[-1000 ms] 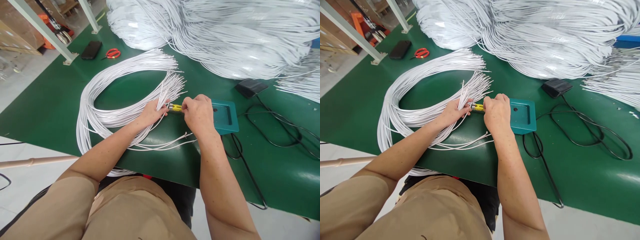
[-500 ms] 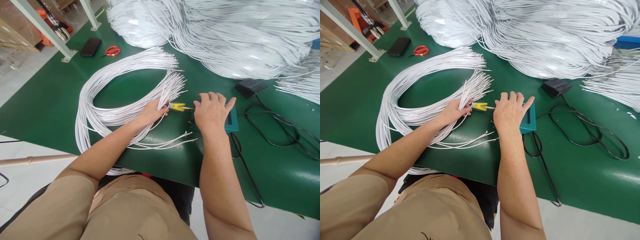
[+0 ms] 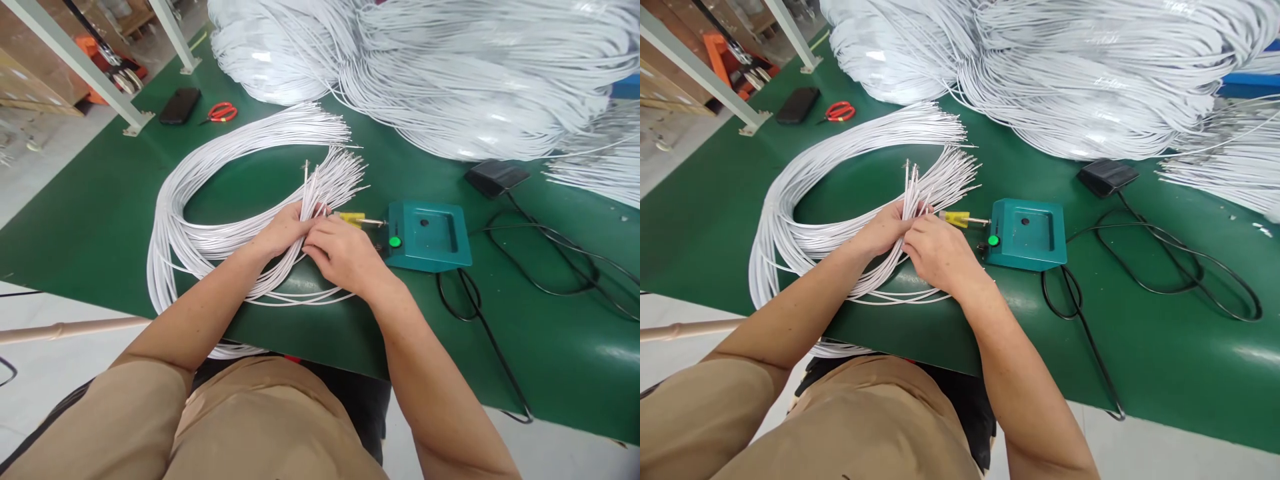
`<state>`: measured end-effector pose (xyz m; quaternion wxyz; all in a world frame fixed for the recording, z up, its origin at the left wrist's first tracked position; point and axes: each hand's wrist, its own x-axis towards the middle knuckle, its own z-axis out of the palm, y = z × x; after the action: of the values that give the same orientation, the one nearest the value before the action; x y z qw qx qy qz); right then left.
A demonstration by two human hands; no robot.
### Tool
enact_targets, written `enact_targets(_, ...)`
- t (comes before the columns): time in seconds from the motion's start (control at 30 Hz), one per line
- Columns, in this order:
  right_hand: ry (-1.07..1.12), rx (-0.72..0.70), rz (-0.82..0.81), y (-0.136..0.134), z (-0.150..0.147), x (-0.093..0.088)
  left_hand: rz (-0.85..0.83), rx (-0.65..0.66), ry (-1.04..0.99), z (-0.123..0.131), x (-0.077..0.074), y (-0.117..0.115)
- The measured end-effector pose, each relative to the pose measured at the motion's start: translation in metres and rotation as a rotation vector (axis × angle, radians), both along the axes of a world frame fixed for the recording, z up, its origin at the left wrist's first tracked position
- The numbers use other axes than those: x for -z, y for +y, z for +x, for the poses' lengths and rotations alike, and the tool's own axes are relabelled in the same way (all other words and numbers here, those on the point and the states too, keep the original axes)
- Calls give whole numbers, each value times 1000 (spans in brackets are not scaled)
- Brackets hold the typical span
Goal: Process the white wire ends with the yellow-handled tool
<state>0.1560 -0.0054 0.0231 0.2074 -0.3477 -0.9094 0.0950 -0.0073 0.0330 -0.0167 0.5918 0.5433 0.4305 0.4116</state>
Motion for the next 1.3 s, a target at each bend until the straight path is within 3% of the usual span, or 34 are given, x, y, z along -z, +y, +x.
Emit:
enact_targets(0.17,-197,12,-44,-7,-16,6,-165,-34,-101,0,-8,-2)
enact_targets(0.3,-232,98,-487,-10,-14,-5,-169,-99,-63,2,-10,-4)
enact_targets(0.37,-92,161,-662,-7,-7,-11,-131,-121,-49,2,-10,-5)
enact_targets(0.5,448,595,-583,8,8,-11,-1,-128,63,3,-10,-10)
enact_targets(0.57,655,659,-588,14,12,-6,62,-114,155,5,-11,-13)
enact_targets(0.73,898,593,-654,16,8,2,140,-85,245,10,-14,-19)
enact_targets(1.1,908,442,-532,13,0,3,169,-184,74,12,-14,-18)
enact_targets(1.3,1246,400,-962,13,-4,2,123,-125,-47,14,-17,-20)
